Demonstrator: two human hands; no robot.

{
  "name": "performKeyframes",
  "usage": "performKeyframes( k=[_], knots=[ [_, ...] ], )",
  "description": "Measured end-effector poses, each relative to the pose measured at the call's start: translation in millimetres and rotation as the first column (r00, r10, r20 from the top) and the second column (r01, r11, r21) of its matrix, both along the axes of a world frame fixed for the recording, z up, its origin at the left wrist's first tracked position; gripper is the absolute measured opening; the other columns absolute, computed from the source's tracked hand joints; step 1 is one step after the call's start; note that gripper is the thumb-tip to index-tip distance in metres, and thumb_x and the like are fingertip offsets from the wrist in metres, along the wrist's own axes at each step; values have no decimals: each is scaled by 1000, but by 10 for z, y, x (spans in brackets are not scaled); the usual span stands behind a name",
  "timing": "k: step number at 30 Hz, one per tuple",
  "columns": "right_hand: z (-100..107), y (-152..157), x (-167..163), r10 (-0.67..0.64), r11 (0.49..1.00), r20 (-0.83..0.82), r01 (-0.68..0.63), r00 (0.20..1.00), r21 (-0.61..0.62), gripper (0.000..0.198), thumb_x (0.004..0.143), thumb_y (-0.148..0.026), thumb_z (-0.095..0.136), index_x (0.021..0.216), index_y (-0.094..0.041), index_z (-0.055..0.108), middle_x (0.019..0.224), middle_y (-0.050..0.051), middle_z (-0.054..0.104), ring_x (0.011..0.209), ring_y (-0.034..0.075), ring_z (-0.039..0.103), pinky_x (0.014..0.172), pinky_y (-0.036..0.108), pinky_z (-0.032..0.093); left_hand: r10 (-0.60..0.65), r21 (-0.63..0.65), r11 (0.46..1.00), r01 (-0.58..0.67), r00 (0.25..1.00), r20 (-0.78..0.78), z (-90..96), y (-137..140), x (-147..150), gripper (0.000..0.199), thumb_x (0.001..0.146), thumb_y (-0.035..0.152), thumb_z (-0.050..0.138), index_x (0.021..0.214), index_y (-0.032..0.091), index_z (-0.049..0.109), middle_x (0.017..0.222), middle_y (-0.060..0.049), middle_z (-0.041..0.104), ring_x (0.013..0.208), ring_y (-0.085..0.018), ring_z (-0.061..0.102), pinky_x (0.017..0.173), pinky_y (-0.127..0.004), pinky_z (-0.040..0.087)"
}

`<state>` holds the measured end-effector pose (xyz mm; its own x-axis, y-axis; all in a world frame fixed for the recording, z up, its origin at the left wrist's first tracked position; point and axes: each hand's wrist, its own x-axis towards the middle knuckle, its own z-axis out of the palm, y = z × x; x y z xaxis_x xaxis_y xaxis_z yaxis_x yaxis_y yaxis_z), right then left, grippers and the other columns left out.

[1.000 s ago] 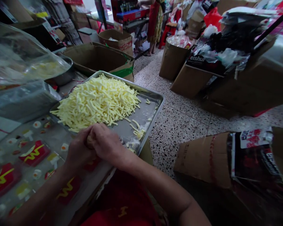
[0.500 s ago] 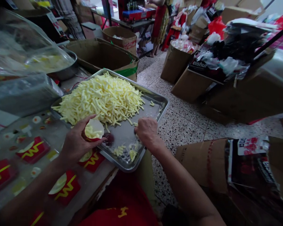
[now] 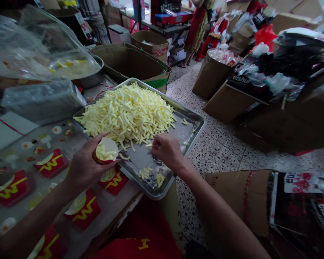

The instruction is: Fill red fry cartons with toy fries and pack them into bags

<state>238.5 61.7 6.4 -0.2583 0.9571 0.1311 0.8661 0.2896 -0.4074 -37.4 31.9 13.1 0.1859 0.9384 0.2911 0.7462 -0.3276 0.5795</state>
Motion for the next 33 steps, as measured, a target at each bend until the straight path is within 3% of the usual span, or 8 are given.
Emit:
performKeyframes(
  k=[3,9,12,15,19,22,27,33],
  knots=[
    [34,49,-106,279,939,110,-295,954,176,15,88,-12,54,77,-20,61,85,5,70,85,18,55,82,31,38,2,14,1000,-3,1000,29,27,-2,-1,81,72,39,82,143,24,49,138,-9,61,125,-28,60,109,-40,47],
    [-141,350,-324,494,820,380,-565,782,97,14,97,-21,53,93,-18,66,99,9,69,90,21,52,83,35,34,-15,4,1000,14,999,35,19,-38,7,82,72,41,82,144,23,48,140,-9,61,128,-29,59,111,-41,46],
    [-209,396,-323,429,867,285,-479,857,137,13,91,-17,54,84,-19,65,89,7,69,86,20,53,83,34,35,4,-21,1000,-3,999,49,8,-54,-14,82,70,40,83,143,23,49,140,-10,61,128,-29,58,112,-43,45],
    [-212,385,-262,265,957,-27,-259,964,132,6,77,-14,60,74,-19,61,80,3,66,78,16,54,76,29,38,-3,-31,1000,4,999,43,15,-54,-21,83,69,39,83,143,22,48,139,-11,61,127,-29,59,111,-43,45],
    [-205,322,-118,-12,1000,-448,23,894,17,6,69,-18,64,72,-19,59,70,-3,62,65,13,52,64,25,39,-27,-49,998,29,999,29,1,-41,-20,83,70,40,84,143,20,49,139,-11,61,127,-28,59,111,-41,45],
    [-208,269,-46,7,998,-506,27,862,61,7,70,-17,65,73,-19,59,73,-1,64,67,13,54,66,25,41,-46,-58,997,47,999,19,-36,-37,-7,84,69,41,84,142,19,49,138,-11,62,126,-28,59,111,-41,45],
    [-137,317,-149,362,916,26,-361,932,178,11,84,-13,58,74,-20,59,81,4,67,79,17,56,76,30,39,-96,-61,993,99,995,38,-64,-59,40,85,70,41,83,144,18,47,142,-12,60,130,-28,57,111,-41,45],
    [-110,482,-259,547,716,506,-686,667,130,16,100,-21,49,99,-17,64,99,9,69,89,21,54,81,35,35,-93,-44,995,93,996,3,-78,-61,4,86,69,40,85,143,16,48,139,-13,62,126,-28,60,108,-40,48]
  ],
)
